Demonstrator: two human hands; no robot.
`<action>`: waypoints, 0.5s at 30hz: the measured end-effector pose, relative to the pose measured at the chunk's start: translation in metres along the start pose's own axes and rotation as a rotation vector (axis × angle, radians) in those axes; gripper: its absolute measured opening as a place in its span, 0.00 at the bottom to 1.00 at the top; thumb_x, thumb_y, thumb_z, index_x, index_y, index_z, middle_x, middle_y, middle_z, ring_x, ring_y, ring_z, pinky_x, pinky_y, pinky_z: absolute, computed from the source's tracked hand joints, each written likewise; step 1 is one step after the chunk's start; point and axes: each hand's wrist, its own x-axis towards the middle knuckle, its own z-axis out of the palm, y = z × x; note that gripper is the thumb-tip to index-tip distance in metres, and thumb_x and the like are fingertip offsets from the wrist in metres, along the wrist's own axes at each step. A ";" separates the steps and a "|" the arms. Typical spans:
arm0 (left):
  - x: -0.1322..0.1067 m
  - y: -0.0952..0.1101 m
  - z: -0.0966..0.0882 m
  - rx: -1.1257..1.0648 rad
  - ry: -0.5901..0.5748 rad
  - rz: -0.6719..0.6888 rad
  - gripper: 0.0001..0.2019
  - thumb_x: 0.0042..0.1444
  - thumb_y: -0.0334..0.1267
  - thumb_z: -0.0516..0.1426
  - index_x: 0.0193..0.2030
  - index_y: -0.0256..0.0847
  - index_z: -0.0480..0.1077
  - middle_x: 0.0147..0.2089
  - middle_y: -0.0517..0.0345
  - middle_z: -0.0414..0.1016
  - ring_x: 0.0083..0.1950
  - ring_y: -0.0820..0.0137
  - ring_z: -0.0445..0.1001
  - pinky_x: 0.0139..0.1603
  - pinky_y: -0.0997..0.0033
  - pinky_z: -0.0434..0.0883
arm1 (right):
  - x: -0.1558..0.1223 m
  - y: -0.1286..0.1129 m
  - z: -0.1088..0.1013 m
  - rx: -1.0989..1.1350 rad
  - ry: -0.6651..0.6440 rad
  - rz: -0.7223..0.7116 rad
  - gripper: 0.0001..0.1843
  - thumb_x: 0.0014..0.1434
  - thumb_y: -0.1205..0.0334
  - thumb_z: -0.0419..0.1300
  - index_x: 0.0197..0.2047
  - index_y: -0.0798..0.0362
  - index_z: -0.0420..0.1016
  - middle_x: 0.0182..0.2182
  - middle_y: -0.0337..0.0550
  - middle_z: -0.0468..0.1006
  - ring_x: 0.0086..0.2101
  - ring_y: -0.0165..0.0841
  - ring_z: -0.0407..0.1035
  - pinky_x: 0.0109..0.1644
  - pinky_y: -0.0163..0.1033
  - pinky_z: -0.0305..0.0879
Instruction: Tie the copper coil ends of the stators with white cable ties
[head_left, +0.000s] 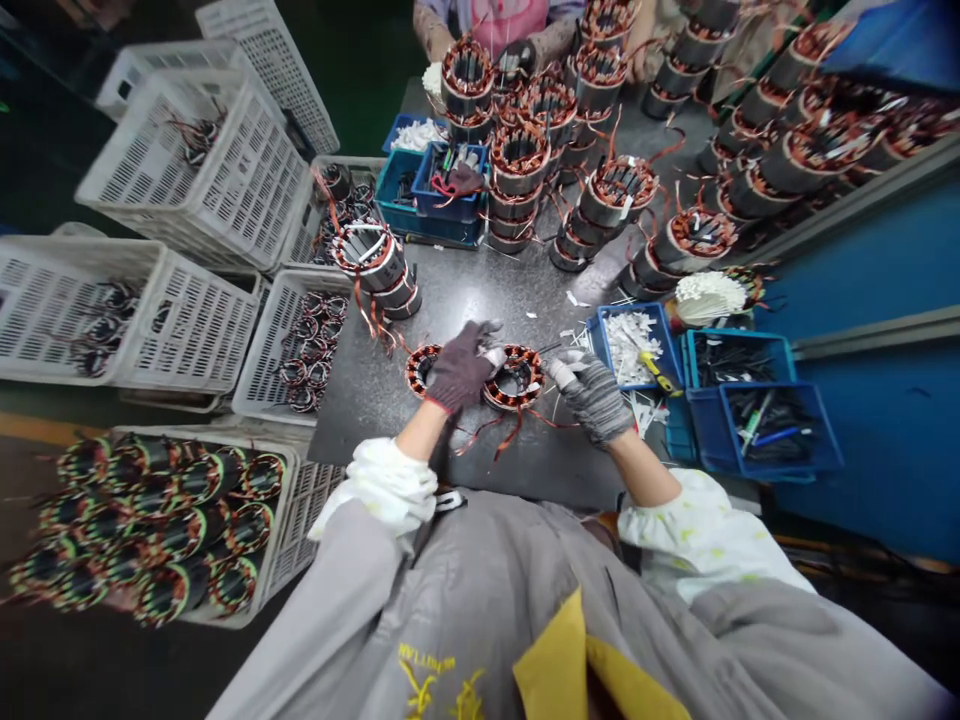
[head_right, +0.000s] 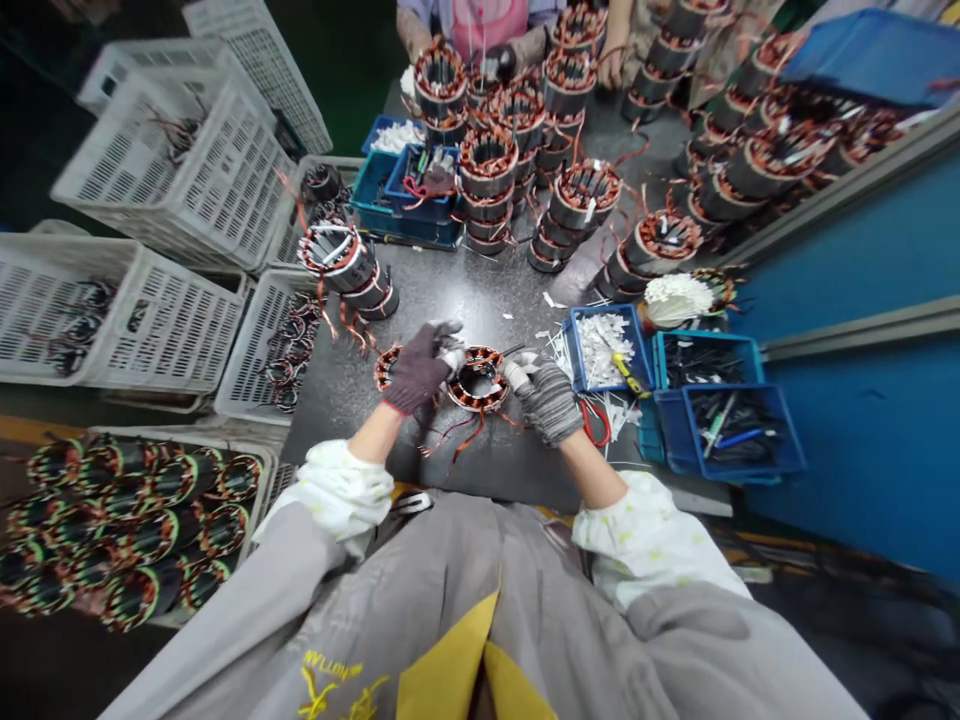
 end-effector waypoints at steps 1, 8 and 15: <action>-0.008 -0.007 -0.004 -0.120 0.040 -0.020 0.20 0.59 0.35 0.60 0.59 0.44 0.69 0.56 0.51 0.81 0.50 0.65 0.82 0.51 0.64 0.78 | 0.004 -0.005 -0.002 -0.044 -0.022 -0.009 0.18 0.68 0.52 0.51 0.40 0.51 0.80 0.36 0.49 0.82 0.37 0.40 0.75 0.44 0.43 0.71; -0.038 -0.031 -0.015 -0.161 0.164 -0.122 0.24 0.58 0.41 0.62 0.61 0.43 0.65 0.58 0.46 0.78 0.52 0.64 0.81 0.53 0.60 0.78 | 0.052 -0.048 0.012 -0.528 -0.375 -0.313 0.20 0.64 0.55 0.61 0.56 0.54 0.79 0.52 0.58 0.79 0.49 0.48 0.72 0.52 0.48 0.64; -0.034 -0.022 -0.002 0.186 0.001 -0.224 0.26 0.57 0.45 0.64 0.61 0.43 0.66 0.55 0.48 0.80 0.54 0.57 0.80 0.58 0.56 0.74 | 0.047 -0.036 0.037 -0.061 -0.194 -0.170 0.19 0.71 0.55 0.53 0.40 0.54 0.83 0.40 0.53 0.82 0.42 0.41 0.73 0.51 0.47 0.66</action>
